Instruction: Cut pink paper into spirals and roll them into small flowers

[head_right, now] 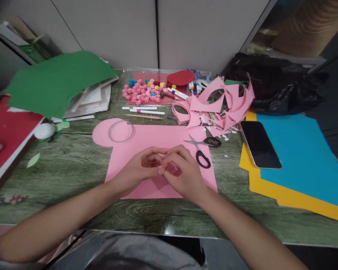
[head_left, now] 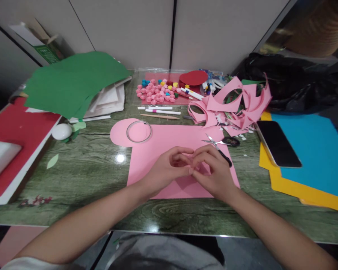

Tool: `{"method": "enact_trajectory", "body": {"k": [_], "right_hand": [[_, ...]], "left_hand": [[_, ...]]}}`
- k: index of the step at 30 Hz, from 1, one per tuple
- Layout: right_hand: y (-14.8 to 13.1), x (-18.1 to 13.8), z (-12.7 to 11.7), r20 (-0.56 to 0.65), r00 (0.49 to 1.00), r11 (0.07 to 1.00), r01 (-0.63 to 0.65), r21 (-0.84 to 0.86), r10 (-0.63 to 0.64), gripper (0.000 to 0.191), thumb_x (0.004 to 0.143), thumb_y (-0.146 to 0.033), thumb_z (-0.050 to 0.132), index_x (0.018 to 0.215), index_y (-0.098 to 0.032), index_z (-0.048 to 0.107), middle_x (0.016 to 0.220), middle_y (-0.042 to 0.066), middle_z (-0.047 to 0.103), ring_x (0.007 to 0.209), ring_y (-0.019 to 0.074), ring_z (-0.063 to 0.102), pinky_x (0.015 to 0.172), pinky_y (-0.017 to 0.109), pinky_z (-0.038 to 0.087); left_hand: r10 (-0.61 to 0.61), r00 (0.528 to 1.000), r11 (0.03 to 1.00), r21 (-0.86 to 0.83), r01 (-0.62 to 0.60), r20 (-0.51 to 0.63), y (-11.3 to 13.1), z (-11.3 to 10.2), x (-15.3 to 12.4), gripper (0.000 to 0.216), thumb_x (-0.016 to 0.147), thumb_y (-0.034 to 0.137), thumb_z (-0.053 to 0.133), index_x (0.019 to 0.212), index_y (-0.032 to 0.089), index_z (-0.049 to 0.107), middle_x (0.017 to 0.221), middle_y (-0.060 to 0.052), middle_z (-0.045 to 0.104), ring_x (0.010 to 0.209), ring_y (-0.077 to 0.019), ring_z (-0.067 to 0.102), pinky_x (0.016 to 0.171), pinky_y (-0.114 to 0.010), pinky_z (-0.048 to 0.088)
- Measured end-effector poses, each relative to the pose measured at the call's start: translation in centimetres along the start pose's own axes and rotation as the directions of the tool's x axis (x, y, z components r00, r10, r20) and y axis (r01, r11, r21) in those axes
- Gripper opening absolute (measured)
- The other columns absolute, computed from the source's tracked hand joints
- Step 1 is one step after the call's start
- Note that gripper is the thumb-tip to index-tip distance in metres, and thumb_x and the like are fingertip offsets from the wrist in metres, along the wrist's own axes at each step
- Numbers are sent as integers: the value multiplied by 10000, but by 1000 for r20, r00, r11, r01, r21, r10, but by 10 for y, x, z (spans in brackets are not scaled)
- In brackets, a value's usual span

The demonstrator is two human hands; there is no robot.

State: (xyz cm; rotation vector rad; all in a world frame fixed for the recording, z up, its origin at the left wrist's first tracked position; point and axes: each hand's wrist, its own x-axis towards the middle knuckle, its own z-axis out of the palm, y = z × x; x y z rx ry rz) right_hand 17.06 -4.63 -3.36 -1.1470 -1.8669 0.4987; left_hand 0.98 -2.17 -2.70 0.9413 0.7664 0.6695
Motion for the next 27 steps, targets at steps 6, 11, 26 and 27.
{"method": "enact_trajectory", "body": {"k": [6,11,26,27], "right_hand": [[1,-1,-3,22,1000,1000,9,15,-9,170,722,-74,615,799,-223,591,850,16,538,809,152,540,699,301,461],[2,-2,-2,30,999,999,29,15,-30,177,745,-84,603,834,-236,622,849,19,549,807,153,553,698,307,481],[9,19,17,-85,992,995,-98,1,98,92,731,-143,644,732,-235,640,770,3,548,761,166,561,685,321,473],[8,23,18,-86,991,995,-99,4,99,92,723,-141,650,704,-226,624,756,0,542,753,164,556,677,314,467]], "left_hand": [[9,1000,999,-33,-8,25,1,-5,2,368,693,127,683,1036,160,553,757,14,590,727,-101,554,720,-249,413],[37,999,998,47,-39,39,3,-6,2,362,705,132,670,1047,159,555,740,21,570,713,-90,533,709,-238,400],[108,990,994,10,-107,-89,1,-16,8,348,724,179,650,1053,180,537,859,-30,636,716,-117,595,695,-267,442],[111,989,994,-9,-112,-98,2,-17,8,344,725,176,647,1051,177,536,857,-30,639,707,-115,595,689,-265,442]]}}
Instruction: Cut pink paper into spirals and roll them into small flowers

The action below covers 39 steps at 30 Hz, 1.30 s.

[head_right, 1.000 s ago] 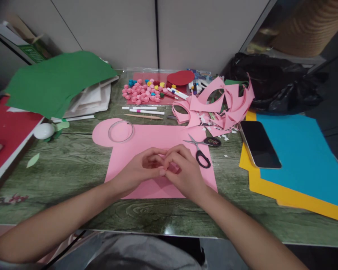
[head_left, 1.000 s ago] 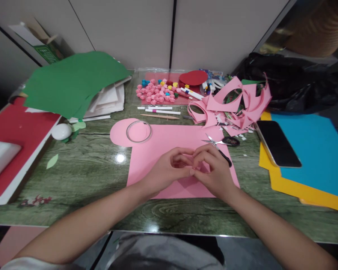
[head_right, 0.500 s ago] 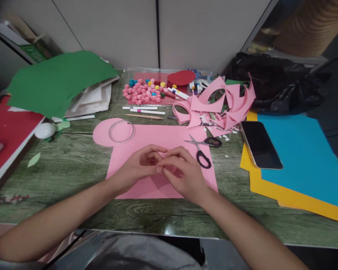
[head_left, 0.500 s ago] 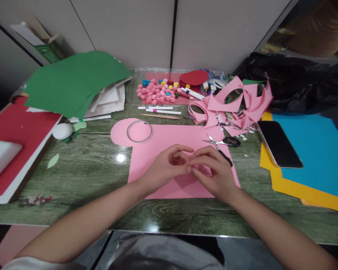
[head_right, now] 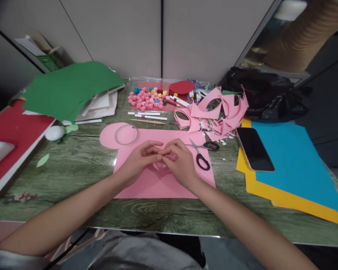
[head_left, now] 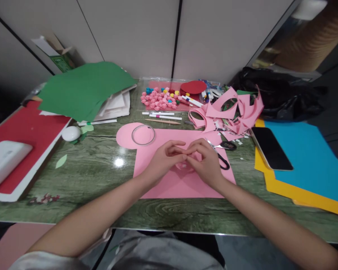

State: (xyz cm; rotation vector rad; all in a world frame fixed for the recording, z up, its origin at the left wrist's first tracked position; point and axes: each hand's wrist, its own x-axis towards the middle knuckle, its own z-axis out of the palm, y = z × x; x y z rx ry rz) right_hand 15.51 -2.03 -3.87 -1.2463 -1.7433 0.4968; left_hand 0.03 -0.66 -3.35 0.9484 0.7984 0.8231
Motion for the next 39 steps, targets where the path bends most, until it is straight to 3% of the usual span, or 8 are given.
{"method": "enact_trajectory", "body": {"k": [5,14,22,29,39], "right_hand": [[-1,15,9,-44,999,1000,21,22,-20,170,683,-113,663,624,-201,530,725,-12,501,721,153,522,654,292,432],[2,7,10,20,998,998,61,-6,-61,176,670,-97,619,624,-215,496,729,-15,497,724,164,519,651,302,420],[2,2,-4,71,988,990,138,-9,-137,89,761,-157,591,796,-233,618,819,20,579,790,176,569,699,332,462],[6,-2,-5,165,974,988,153,16,-153,223,837,-140,512,974,-258,643,941,50,586,924,188,564,788,366,484],[10,6,-12,17,993,992,118,-40,-117,20,747,-228,657,743,-241,643,860,29,571,847,197,568,753,371,468]], "left_hand": [[39,998,998,-47,-41,-56,7,-5,5,348,701,150,659,1028,157,539,815,-24,647,712,-112,596,684,-251,440],[-10,1000,1000,14,10,24,2,-2,3,344,683,108,656,1011,158,565,829,-30,647,751,-120,597,715,-260,436],[-48,999,999,14,48,2,5,-4,3,345,681,128,672,1006,166,561,764,-7,655,670,-104,597,686,-250,445],[-11,1000,994,106,9,20,8,-6,5,368,695,142,679,1038,180,552,769,0,650,709,-108,609,685,-238,459],[2,1000,994,109,-2,6,9,0,2,393,687,162,695,1046,176,534,891,-48,683,831,-159,639,782,-307,478]]}}
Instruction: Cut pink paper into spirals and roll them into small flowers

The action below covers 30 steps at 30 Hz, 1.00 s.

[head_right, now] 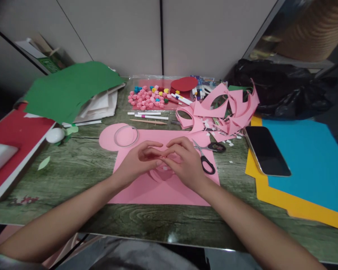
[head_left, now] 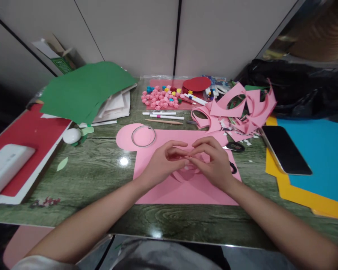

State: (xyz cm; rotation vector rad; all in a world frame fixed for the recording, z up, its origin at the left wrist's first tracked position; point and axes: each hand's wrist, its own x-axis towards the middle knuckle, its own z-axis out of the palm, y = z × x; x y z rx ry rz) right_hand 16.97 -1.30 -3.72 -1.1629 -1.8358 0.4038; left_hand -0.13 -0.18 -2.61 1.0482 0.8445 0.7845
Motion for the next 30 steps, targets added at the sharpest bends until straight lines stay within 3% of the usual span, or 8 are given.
{"method": "enact_trajectory", "body": {"k": [12,21,30], "right_hand": [[-1,-3,3,54,998,999,44,-4,-44,146,729,-214,667,681,-217,529,844,16,548,834,189,547,739,355,428],[-2,-3,6,65,996,998,61,-4,-61,120,717,-167,663,717,-218,554,843,16,541,823,174,541,738,329,438],[-6,-1,0,67,989,991,127,34,-129,124,737,-136,615,813,-231,631,882,40,541,861,188,547,752,351,462]], "left_hand": [[4,1000,1000,26,-4,15,-2,2,-1,366,691,199,700,1022,174,546,808,-20,658,750,-128,621,736,-274,456],[-44,998,994,-96,48,41,-7,0,0,374,668,173,710,1012,188,564,779,-1,647,696,-107,591,673,-243,439],[-36,996,994,-98,44,82,-1,-5,1,379,681,92,656,1035,189,565,743,13,625,668,-100,583,690,-248,434]]}}
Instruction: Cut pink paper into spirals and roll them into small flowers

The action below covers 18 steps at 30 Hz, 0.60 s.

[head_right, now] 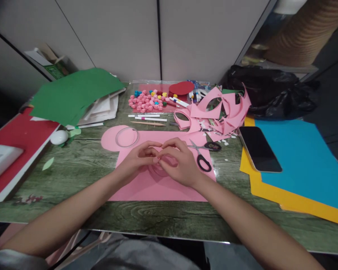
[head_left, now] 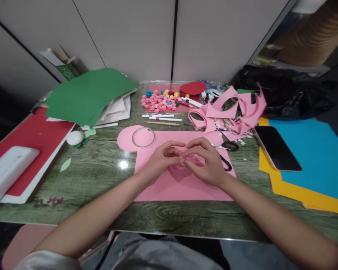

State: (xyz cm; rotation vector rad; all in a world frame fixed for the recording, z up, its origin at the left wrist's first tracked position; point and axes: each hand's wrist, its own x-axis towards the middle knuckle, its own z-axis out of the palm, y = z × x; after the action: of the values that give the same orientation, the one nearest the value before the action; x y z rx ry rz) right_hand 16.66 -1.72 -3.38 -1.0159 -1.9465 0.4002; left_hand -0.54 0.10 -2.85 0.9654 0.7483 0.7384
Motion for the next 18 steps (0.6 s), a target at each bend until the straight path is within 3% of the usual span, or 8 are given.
{"method": "enact_trajectory", "body": {"k": [7,13,18], "right_hand": [[4,-4,5,29,999,1000,26,-6,-26,188,803,-160,582,936,-272,652,940,44,572,901,190,552,770,373,468],[2,-3,2,-65,995,994,-85,-63,81,50,753,-178,652,764,-227,648,914,45,577,896,213,541,789,400,434],[3,-1,2,-91,990,992,-115,-53,110,129,701,-191,704,676,-221,582,892,29,570,897,220,526,788,399,420]], "left_hand": [[23,999,999,46,-25,40,-2,-6,3,374,712,67,597,1059,198,562,761,0,615,728,-124,600,742,-287,450],[75,997,987,140,-75,4,-2,-1,1,335,725,160,655,1045,185,557,853,-26,636,764,-122,609,761,-274,446],[99,995,981,167,-96,-14,-2,1,1,346,708,208,691,1024,181,555,844,-25,647,786,-130,617,767,-273,447]]}}
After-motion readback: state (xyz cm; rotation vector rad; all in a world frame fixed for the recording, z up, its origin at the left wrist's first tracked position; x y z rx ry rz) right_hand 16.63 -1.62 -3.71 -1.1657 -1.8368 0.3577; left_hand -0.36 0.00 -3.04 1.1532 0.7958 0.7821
